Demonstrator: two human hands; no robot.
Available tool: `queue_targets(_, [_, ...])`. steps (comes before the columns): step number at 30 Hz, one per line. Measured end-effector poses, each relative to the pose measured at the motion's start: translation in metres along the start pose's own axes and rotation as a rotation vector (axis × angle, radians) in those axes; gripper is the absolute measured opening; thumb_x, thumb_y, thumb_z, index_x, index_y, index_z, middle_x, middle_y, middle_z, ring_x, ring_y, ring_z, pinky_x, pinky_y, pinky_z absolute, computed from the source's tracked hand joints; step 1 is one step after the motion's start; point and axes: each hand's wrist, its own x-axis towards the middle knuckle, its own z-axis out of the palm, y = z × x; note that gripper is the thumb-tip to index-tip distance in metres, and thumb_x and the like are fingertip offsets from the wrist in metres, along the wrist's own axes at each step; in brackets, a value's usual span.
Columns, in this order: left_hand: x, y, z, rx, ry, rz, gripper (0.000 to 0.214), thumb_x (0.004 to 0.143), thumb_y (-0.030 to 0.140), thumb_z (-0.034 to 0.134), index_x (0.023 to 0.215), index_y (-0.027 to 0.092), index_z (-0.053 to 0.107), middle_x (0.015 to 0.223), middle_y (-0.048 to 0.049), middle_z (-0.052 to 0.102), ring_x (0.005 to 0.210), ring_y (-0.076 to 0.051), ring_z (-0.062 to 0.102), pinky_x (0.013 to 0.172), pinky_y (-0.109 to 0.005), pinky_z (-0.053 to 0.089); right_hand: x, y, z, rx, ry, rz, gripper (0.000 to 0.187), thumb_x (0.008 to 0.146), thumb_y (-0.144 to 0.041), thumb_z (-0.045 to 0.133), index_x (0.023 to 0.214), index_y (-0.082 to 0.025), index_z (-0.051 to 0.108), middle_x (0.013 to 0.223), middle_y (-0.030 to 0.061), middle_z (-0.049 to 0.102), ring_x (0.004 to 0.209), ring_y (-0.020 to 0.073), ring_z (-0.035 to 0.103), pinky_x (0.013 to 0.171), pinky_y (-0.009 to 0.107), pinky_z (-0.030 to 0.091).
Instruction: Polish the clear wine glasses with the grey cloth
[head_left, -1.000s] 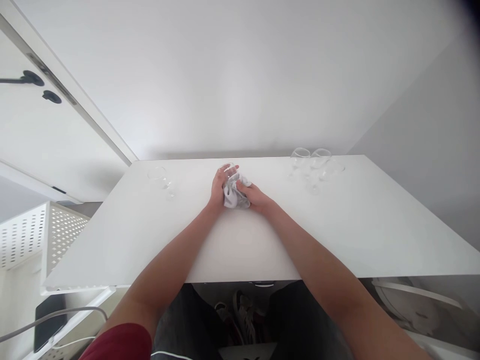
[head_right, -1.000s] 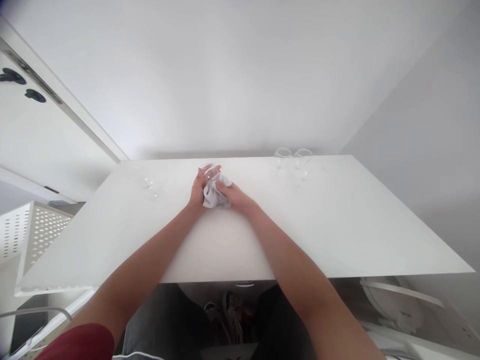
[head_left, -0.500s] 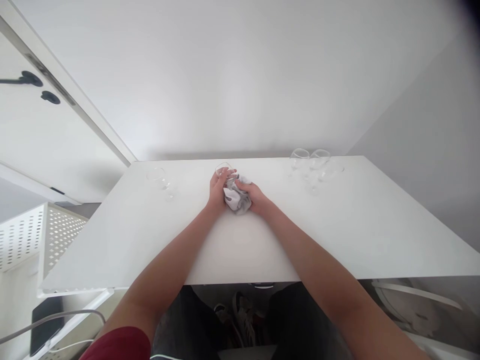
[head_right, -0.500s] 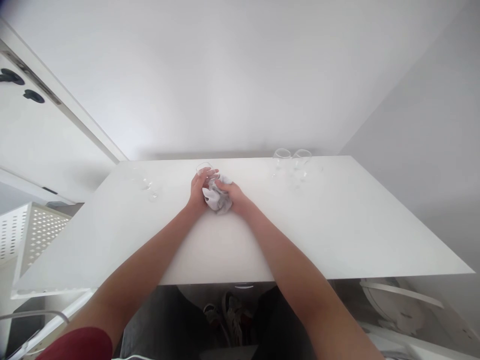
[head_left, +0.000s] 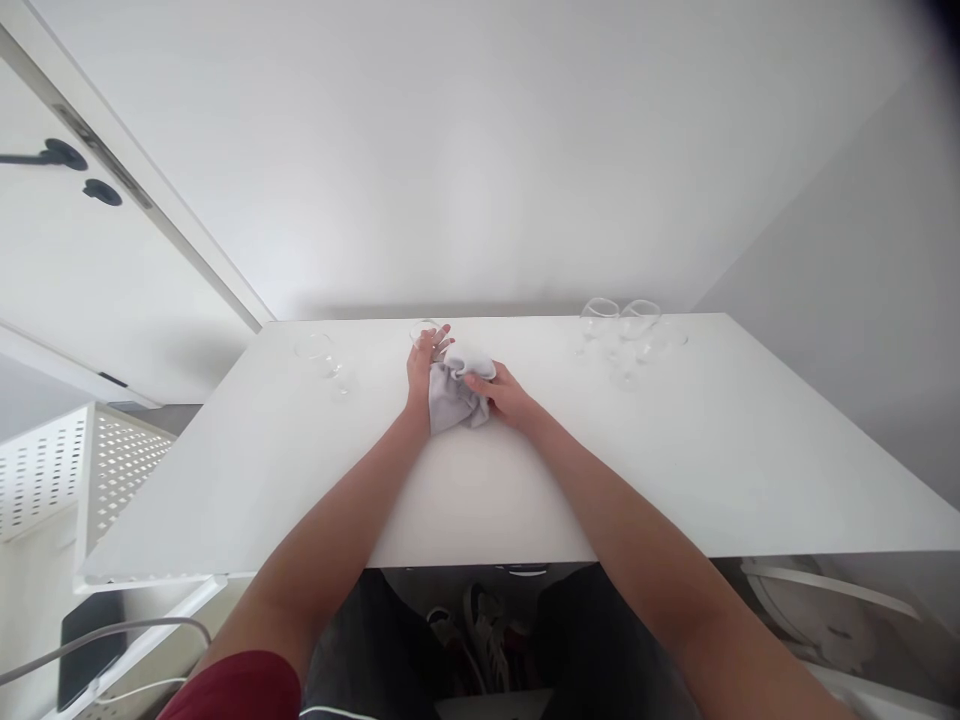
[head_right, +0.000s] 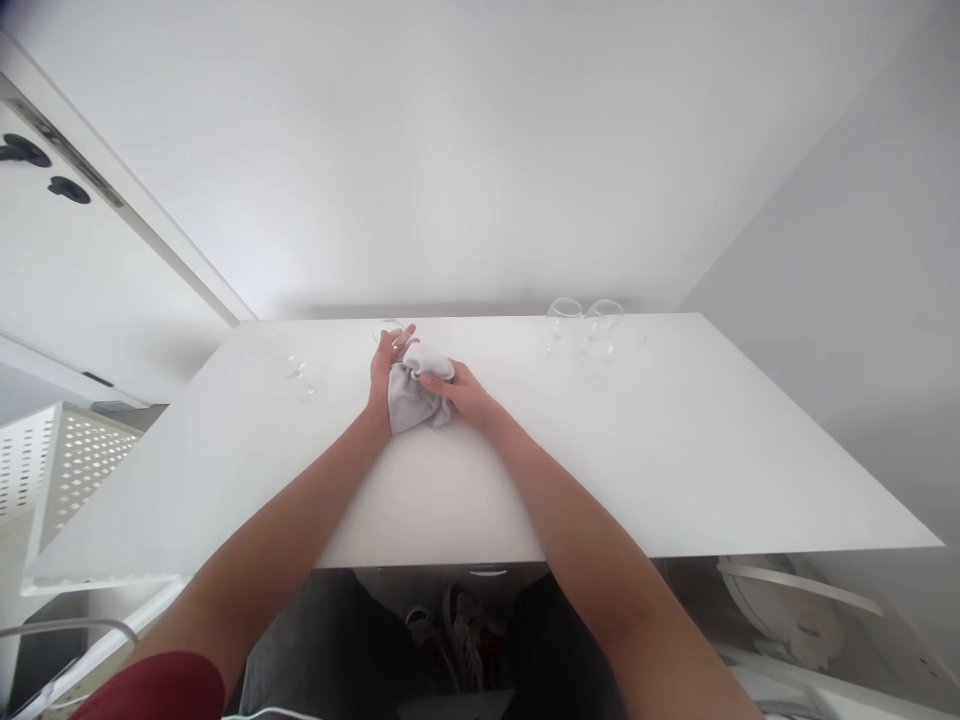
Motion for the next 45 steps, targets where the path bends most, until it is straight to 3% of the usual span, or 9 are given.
queue_targets(3, [0.002,0.001,-0.002,0.016,0.01,-0.029,0.051,0.092,0.069,0.062,0.117,0.025,0.066,0.15,-0.0097,0.063,0.128,-0.027,0.065,0.096,-0.038,0.059,-0.001,-0.001,-0.002,-0.01,-0.112,0.051,0.047,0.077,-0.063,0.084,0.092,-0.019,0.078,0.091,0.0059,0.075,0.085,0.022,0.069,0.075,0.032,0.055])
queue_targets(7, [-0.004,0.004,0.002,-0.049,-0.031,-0.058,0.051,0.092,0.065,0.067,0.122,0.024,0.065,0.152,-0.0087,0.062,0.133,-0.028,0.061,0.101,-0.037,0.056,0.001,-0.004,-0.007,-0.077,-0.082,0.046,0.039,0.077,-0.057,0.086,0.078,-0.018,0.076,0.077,0.0026,0.069,0.071,0.0162,0.063,0.065,0.027,0.049])
queue_targets(10, [-0.009,0.006,0.006,-0.157,-0.073,-0.129,0.048,0.093,0.065,0.065,0.12,0.024,0.065,0.153,-0.0076,0.062,0.14,-0.028,0.057,0.107,-0.039,0.052,0.001,-0.008,-0.011,0.024,-0.071,0.106,0.035,0.075,-0.05,0.089,0.08,-0.019,0.074,0.076,0.0017,0.069,0.068,0.0151,0.061,0.062,0.026,0.049])
queue_targets(15, [-0.013,0.009,0.011,-0.307,-0.171,-0.202,0.048,0.095,0.065,0.062,0.112,0.021,0.067,0.149,-0.011,0.064,0.146,-0.032,0.052,0.112,-0.047,0.051,-0.001,-0.008,-0.015,0.24,0.0,0.143,0.047,0.08,-0.065,0.078,0.094,-0.021,0.071,0.086,0.0057,0.074,0.082,0.0229,0.07,0.069,0.032,0.057])
queue_targets(25, [-0.001,0.004,0.004,-0.337,0.083,-0.216,0.043,0.092,0.06,0.07,0.115,0.024,0.064,0.139,-0.01,0.069,0.141,-0.027,0.057,0.106,-0.036,0.055,0.008,0.002,-0.013,-0.166,0.187,-0.133,0.048,0.071,-0.057,0.089,0.096,-0.019,0.075,0.086,0.0022,0.07,0.081,0.0194,0.063,0.075,0.032,0.051])
queue_targets(29, [0.0,0.004,0.001,-0.298,0.035,-0.251,0.047,0.087,0.061,0.075,0.113,0.022,0.065,0.132,-0.0114,0.071,0.125,-0.026,0.067,0.1,-0.038,0.057,0.003,-0.002,-0.012,-0.335,-0.041,-0.103,0.039,0.072,-0.05,0.089,0.094,-0.02,0.077,0.089,0.0014,0.069,0.083,0.019,0.062,0.077,0.032,0.049])
queue_targets(32, [-0.001,0.006,-0.001,-0.333,-0.032,-0.268,0.047,0.086,0.059,0.076,0.111,0.021,0.065,0.131,-0.0118,0.071,0.118,-0.026,0.069,0.094,-0.037,0.058,0.0,-0.006,-0.008,-0.22,-0.135,-0.037,0.039,0.075,-0.051,0.087,0.097,-0.021,0.075,0.091,0.0016,0.069,0.082,0.0178,0.062,0.075,0.031,0.05])
queue_targets(39, [0.002,-0.003,0.003,-0.351,-0.117,-0.218,0.042,0.083,0.056,0.081,0.101,0.025,0.059,0.141,-0.0085,0.064,0.123,-0.025,0.067,0.096,-0.038,0.056,0.009,-0.006,-0.015,0.171,0.325,-0.1,0.05,0.075,-0.061,0.086,0.103,-0.024,0.066,0.096,0.0026,0.072,0.084,0.0198,0.068,0.075,0.033,0.057])
queue_targets(45, [-0.002,-0.009,0.003,-0.172,-0.235,-0.226,0.047,0.076,0.049,0.089,0.105,0.029,0.058,0.14,-0.0049,0.062,0.123,-0.027,0.068,0.094,-0.037,0.053,0.007,-0.008,-0.027,0.125,0.577,-0.115,0.049,0.085,-0.068,0.074,0.103,-0.023,0.067,0.092,0.0025,0.07,0.078,0.0172,0.066,0.073,0.031,0.058])
